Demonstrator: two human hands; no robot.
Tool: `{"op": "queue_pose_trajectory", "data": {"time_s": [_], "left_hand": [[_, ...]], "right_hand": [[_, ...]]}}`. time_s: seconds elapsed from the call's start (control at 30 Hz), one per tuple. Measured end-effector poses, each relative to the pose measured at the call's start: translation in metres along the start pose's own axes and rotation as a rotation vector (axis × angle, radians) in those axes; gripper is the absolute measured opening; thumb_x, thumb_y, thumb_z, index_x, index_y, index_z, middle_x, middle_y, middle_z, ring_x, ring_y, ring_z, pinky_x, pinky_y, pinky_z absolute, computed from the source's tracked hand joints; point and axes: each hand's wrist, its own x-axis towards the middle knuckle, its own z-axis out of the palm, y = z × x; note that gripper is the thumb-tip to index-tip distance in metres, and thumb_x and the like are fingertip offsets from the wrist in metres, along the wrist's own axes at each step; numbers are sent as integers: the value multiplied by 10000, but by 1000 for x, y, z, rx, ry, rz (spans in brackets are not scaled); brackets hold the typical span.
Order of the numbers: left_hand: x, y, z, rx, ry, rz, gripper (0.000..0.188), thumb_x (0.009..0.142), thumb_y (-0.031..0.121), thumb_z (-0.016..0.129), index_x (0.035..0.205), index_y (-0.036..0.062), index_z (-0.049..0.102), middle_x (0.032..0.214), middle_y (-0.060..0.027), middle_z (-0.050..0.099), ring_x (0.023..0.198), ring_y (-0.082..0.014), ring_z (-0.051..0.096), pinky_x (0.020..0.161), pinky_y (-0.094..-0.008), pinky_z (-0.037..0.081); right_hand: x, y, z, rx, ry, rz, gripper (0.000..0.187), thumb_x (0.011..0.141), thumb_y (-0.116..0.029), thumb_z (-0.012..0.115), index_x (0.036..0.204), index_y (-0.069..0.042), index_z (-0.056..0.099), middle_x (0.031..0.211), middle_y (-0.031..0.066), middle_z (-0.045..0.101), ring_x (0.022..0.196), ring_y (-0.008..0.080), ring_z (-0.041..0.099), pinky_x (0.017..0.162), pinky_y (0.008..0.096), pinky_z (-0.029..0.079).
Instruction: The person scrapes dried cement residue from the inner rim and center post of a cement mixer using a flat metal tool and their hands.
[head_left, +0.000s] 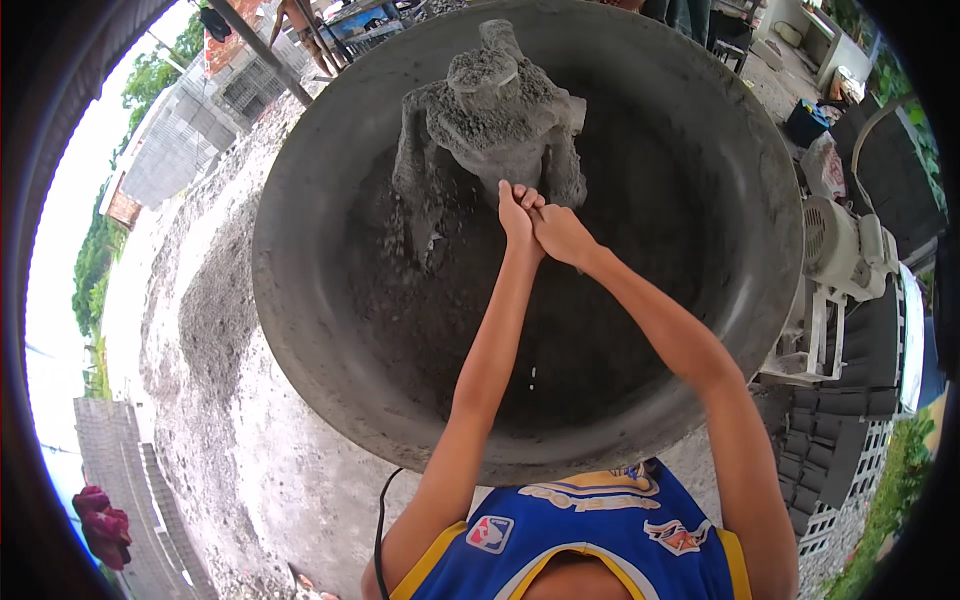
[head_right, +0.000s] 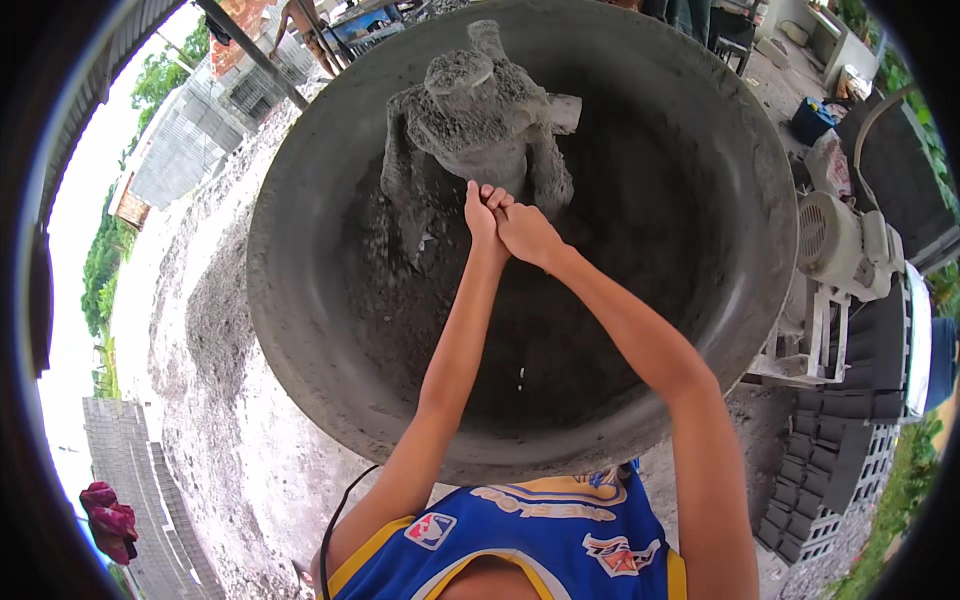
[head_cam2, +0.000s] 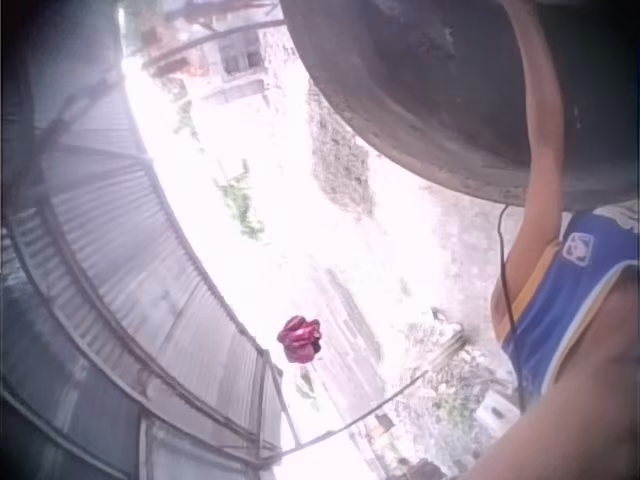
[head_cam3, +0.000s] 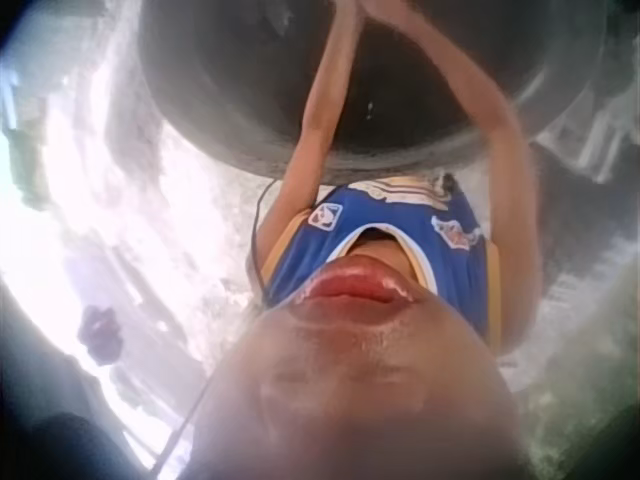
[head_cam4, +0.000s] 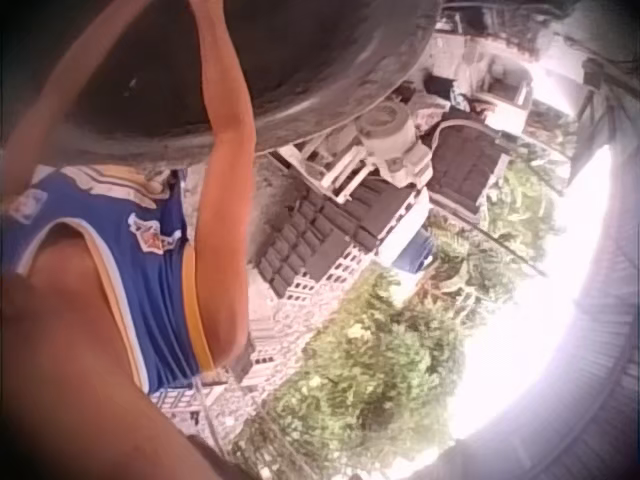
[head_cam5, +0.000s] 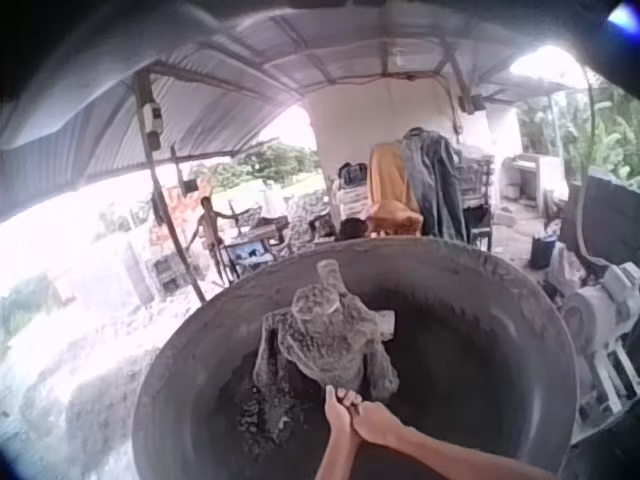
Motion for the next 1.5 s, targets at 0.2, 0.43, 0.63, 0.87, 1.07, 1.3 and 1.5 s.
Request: {"op": "queue_pose_trajectory", "data": {"time_s": [0.2,0.43,0.63,0.87,1.07,1.3,1.5], "left_hand": [[17,3,-3,179,62,-110,381,981,383,344,685,149,392,552,21,353,563,-144,384,577,-295,372],[16,3,16,-23,68,119,377,960,416,362,705,142,401,564,18,364,587,-159,403,594,-298,375],[31,-2,-6,85,116,-39,389,947,435,394,690,143,409,540,18,366,535,-141,378,555,-283,356],[25,-9,15,58,11,4,390,953,429,381,689,142,388,539,24,343,529,-132,336,540,-277,320],[16,3,11,211,134,38,385,972,404,348,702,133,387,535,18,339,548,-145,353,557,-294,334],[-62,13,20,264,12,-93,304,979,347,370,770,128,393,582,19,359,569,-120,376,515,-279,330],[-48,22,19,287,-62,-230,274,969,339,411,793,129,425,603,32,397,587,-114,390,570,-261,365]], "right_hand": [[10,-12,-5,55,-126,230,405,949,-274,329,1065,51,541,767,235,629,487,312,585,495,403,490],[26,-8,-13,16,-36,-43,455,942,-302,359,942,85,597,858,267,631,816,425,604,732,453,468],[30,-1,-7,59,-113,98,469,960,-329,338,962,73,581,731,238,613,570,344,586,551,426,459],[33,25,-4,-30,-11,-179,464,967,-324,314,908,48,585,625,177,566,427,250,520,426,384,421],[19,-9,-10,23,-180,206,492,971,-334,316,832,80,542,636,161,566,446,217,551,436,352,422],[-54,-45,-13,603,-196,356,495,982,-434,323,697,-55,465,494,-2,383,312,110,324,302,281,259],[-47,-43,-3,940,-162,490,445,952,-497,381,653,-171,333,487,-74,264,325,74,218,308,254,209]]}}
